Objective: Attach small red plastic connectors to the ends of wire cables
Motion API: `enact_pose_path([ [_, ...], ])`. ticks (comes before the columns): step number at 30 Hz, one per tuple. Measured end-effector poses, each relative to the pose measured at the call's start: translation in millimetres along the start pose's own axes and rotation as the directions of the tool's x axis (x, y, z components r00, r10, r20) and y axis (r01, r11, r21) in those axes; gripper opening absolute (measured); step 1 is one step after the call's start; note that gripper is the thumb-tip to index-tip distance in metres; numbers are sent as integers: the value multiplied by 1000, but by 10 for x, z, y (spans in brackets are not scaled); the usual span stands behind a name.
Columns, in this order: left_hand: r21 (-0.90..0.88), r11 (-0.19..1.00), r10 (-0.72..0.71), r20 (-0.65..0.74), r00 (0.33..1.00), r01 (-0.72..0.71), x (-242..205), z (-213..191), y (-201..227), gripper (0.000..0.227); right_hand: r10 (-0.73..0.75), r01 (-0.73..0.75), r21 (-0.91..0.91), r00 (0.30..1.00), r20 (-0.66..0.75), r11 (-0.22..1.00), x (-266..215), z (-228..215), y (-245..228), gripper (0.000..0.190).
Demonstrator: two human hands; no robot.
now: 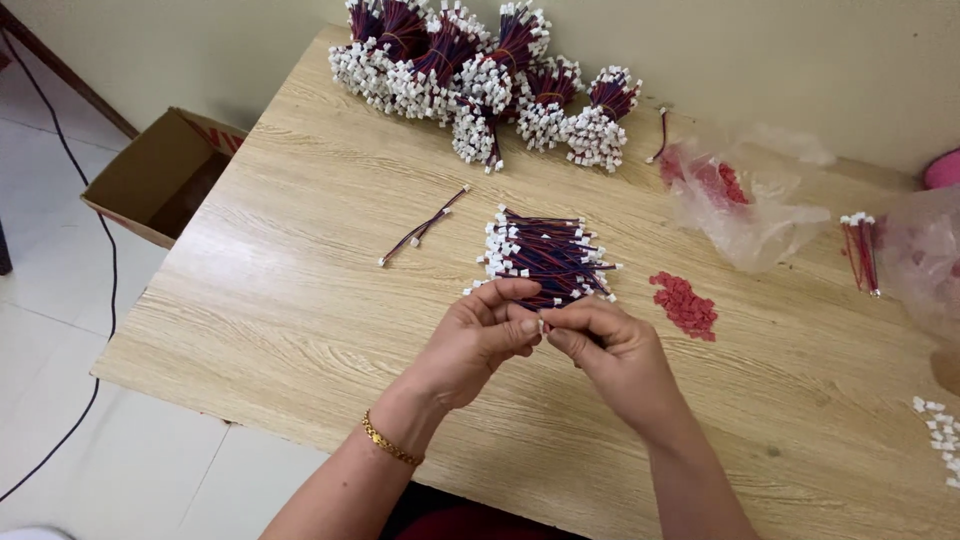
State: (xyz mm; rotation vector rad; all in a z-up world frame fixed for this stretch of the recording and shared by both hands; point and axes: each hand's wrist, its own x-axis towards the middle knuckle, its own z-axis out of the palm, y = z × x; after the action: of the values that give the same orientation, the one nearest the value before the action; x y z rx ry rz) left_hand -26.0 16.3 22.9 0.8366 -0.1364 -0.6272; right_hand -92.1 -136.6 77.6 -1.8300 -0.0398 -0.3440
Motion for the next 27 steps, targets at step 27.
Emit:
enact_pose_path([
  [27,998,-29,777,-12,630,54,755,-1713,355,17,17,-336,-916,940,-340,219,260,-1089,1609,16],
])
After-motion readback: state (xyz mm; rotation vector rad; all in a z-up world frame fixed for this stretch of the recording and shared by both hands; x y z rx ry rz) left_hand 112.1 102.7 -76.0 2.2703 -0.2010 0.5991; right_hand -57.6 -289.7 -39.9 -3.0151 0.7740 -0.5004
